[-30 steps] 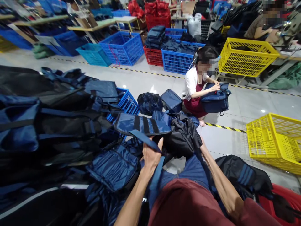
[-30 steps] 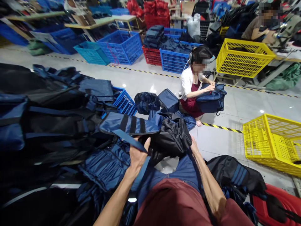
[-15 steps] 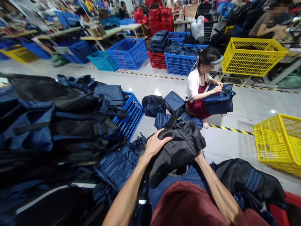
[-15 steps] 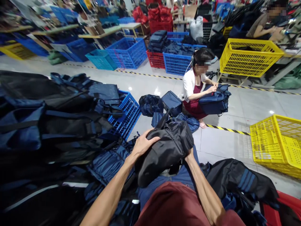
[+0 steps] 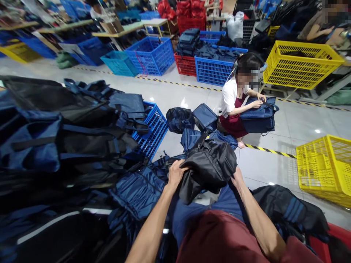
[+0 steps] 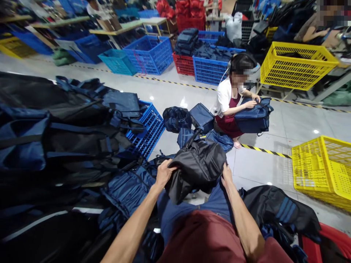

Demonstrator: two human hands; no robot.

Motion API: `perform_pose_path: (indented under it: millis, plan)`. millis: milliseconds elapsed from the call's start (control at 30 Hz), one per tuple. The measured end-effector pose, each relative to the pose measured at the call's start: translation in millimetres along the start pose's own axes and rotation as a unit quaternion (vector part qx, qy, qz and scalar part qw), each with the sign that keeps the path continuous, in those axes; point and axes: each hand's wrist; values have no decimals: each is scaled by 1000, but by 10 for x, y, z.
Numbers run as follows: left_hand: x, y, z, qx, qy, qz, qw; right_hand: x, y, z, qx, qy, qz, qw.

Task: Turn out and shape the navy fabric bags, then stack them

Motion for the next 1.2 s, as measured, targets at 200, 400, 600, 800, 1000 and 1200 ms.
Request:
perform_pose_path:
  millis: [200,400,600,800,1000,1200]
  plan:
    - [270,19,-135,-48,-31,10,998,240,347,157,0,-46,105,993]
    - [305,-393,-333,-22,-23,0,999,-318,630,-145,-11,-139,-23,990]
    - [240,-117,-70,-6,-32,2,999,-344,1001,-46,130,-218,15,967]
    - [-470,145,-697,-158,128,-49,978,153,1158,410,88,-240,0,967]
    - [-1144,-234,-867,-59,223,-125,965,726,-156,475,172,-161,-79,969]
    - [-960,-55,-775,-134,210,-44,967,1109,-305,185,129,1,13,991]
Point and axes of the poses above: each hand's wrist, its own z-axis towards the middle knuckle, its own y-axis out of the back of the hand, x = y × z, and after that the axes turned 12 degrees about -x, right-handed
